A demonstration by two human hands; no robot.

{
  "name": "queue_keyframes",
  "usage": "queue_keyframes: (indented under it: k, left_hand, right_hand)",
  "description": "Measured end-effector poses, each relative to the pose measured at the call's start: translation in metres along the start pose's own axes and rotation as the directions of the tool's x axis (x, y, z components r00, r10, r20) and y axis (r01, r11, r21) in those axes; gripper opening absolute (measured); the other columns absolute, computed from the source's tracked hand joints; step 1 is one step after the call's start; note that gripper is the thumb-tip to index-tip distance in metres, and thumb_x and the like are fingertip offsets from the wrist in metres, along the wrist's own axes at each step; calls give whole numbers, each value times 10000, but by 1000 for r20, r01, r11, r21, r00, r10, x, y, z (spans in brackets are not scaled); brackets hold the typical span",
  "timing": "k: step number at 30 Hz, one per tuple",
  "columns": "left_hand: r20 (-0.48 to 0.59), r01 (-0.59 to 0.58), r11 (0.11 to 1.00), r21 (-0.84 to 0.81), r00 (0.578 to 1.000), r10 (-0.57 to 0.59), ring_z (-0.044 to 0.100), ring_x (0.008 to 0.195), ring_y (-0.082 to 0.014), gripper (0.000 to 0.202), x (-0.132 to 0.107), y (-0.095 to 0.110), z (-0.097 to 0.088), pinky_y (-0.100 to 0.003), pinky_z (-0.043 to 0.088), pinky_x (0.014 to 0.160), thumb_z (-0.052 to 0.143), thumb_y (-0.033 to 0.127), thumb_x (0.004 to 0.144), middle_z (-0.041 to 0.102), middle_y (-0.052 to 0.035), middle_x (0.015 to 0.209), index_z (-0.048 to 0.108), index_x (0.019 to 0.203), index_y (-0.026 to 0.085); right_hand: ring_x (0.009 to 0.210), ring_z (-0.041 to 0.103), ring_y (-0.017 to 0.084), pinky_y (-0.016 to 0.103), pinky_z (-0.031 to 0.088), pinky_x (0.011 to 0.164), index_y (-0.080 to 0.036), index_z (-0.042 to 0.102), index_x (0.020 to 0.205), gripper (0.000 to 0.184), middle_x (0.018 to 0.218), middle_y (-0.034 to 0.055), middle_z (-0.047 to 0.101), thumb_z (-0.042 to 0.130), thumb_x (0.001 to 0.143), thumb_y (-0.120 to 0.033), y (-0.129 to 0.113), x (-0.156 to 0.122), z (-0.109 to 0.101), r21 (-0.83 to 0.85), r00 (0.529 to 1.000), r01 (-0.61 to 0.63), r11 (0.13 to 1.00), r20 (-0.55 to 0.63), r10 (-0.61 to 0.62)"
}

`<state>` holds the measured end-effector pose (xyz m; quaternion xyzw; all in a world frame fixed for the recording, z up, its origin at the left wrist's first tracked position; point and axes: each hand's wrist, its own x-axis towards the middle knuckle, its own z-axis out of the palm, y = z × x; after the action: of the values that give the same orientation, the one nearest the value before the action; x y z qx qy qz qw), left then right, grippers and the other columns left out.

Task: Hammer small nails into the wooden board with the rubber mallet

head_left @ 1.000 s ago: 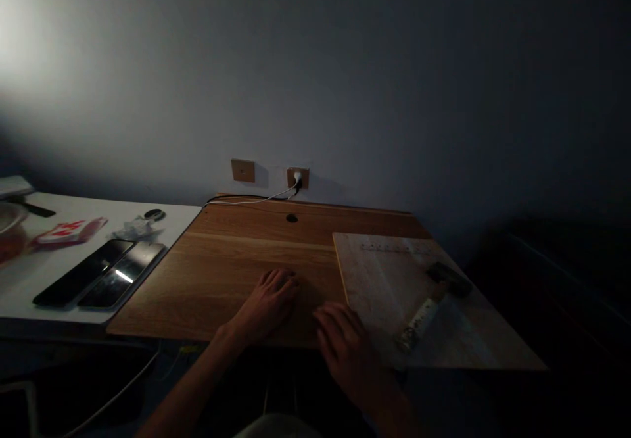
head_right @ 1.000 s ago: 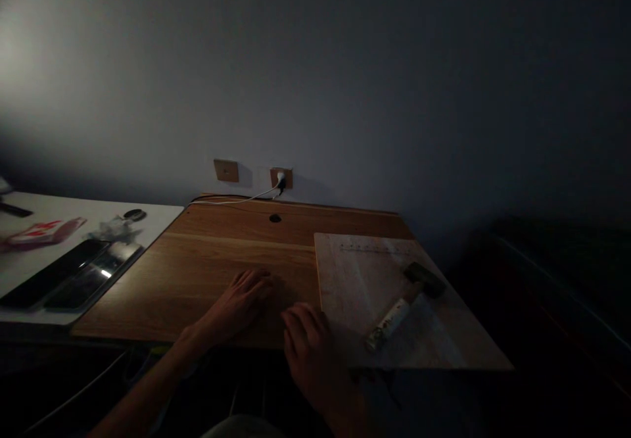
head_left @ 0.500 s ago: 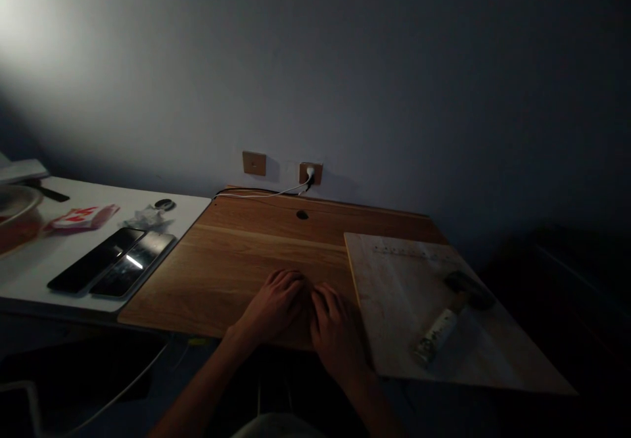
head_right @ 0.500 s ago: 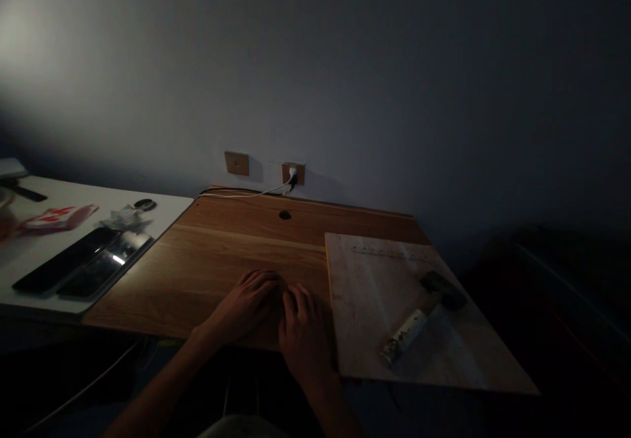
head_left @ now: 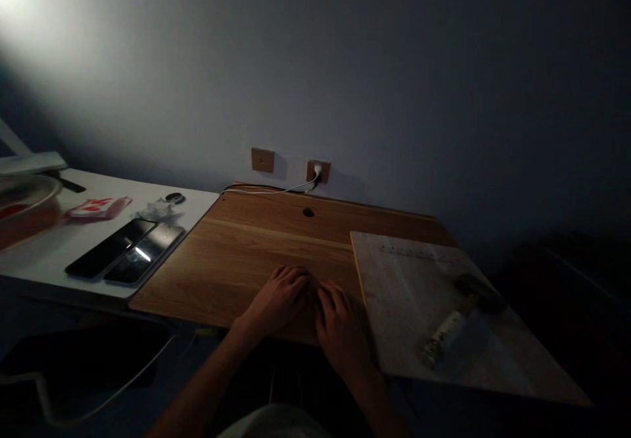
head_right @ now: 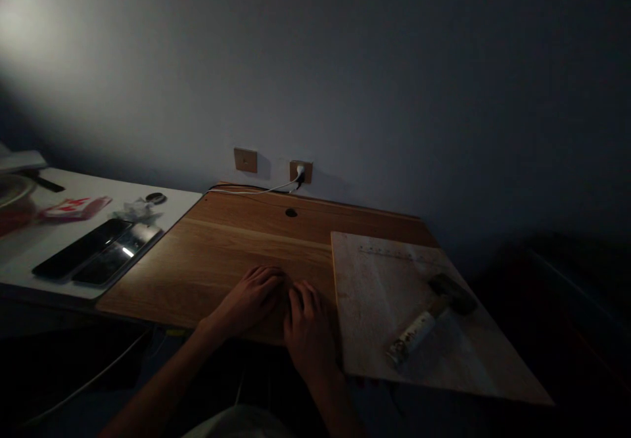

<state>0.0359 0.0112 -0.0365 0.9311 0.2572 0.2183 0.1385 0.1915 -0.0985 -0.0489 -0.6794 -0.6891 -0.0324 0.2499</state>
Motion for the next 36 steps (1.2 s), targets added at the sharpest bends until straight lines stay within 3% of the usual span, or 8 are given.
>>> queue_keyframes:
  k: [7, 26, 36]
  left_hand:
    - [6, 9, 1000, 10, 1000, -9, 558, 1214, -251, 222, 0, 1, -2, -427, 434, 1085, 569, 220, 982, 640, -87, 1277, 627, 1195, 195]
    - [-8, 25, 1000, -2, 1000, -25, 572, 1168, -234, 205, 0, 1, -2, -413, 427, 1060, 551, 209, 987, 653, -69, 1231, 632, 1174, 213]
    - [11, 70, 998, 2, 997, -70, 561, 1153, -241, 139, 3, -2, 3, -416, 405, 1036, 595, 182, 952, 654, -60, 1197, 632, 1084, 200]
  right_hand:
    - [1315, 522, 286, 493, 464, 1123, -136, 611, 1325, 379, 1357, 148, 617, 475, 973, -116, 1, 0, 1, -34, 1000, 12, 999, -2, -12]
    - [1294, 545, 283, 474, 455, 1113, -166, 642, 1257, 375, 1312, 130, 652, 516, 912, -93, 1, 1, 5, -31, 1000, 13, 999, -21, -14]
    - [1292, 537, 295, 476, 435, 1114, -140, 649, 1263, 373, 1326, 131, 650, 512, 916, -118, 2, 1, 7, -67, 1000, 13, 998, -9, -13]
